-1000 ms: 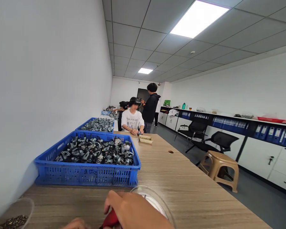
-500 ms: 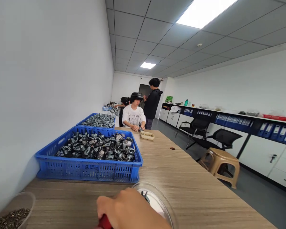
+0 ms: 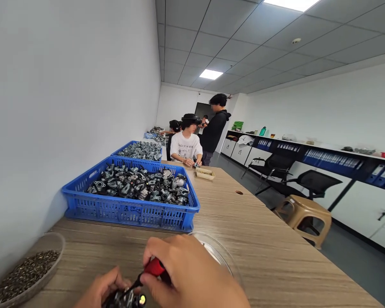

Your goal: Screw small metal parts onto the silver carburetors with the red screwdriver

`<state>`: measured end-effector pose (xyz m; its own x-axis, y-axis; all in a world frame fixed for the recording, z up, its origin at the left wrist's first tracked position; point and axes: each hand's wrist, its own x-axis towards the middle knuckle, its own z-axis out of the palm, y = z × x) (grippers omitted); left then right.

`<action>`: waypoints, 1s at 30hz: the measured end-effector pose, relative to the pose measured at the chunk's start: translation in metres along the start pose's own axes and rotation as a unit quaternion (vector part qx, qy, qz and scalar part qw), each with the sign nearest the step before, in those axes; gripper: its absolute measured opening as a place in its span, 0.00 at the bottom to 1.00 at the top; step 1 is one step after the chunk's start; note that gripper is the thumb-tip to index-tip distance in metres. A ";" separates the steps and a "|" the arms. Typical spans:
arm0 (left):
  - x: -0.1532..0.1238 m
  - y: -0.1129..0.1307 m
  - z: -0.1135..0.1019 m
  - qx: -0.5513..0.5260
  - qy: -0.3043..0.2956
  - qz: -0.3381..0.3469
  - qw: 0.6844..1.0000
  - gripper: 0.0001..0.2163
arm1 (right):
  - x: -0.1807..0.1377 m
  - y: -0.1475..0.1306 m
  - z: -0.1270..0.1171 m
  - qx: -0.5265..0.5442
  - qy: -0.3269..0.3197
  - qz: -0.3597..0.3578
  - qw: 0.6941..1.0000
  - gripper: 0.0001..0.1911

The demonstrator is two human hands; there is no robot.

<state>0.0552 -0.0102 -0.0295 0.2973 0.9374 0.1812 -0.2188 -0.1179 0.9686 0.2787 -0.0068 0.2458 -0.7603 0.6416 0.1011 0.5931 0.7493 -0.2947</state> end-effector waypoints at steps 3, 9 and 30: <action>0.001 -0.007 -0.007 0.001 0.018 0.036 0.999 0.25 | 0.004 0.004 0.000 0.001 0.021 -0.027 0.999 0.04; 0.002 -0.005 -0.019 0.015 0.015 0.047 0.999 0.22 | 0.006 0.013 0.002 0.011 0.047 -0.062 0.997 0.10; -0.006 0.026 -0.016 -0.025 -0.014 -0.079 0.996 0.20 | 0.015 0.022 0.009 0.027 0.054 -0.086 0.994 0.13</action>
<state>0.0332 -0.0141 -0.0080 0.3573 0.9335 0.0318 -0.2124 0.0480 0.9760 0.2781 0.0177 0.2328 -0.8141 0.5213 0.2558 0.4400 0.8413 -0.3141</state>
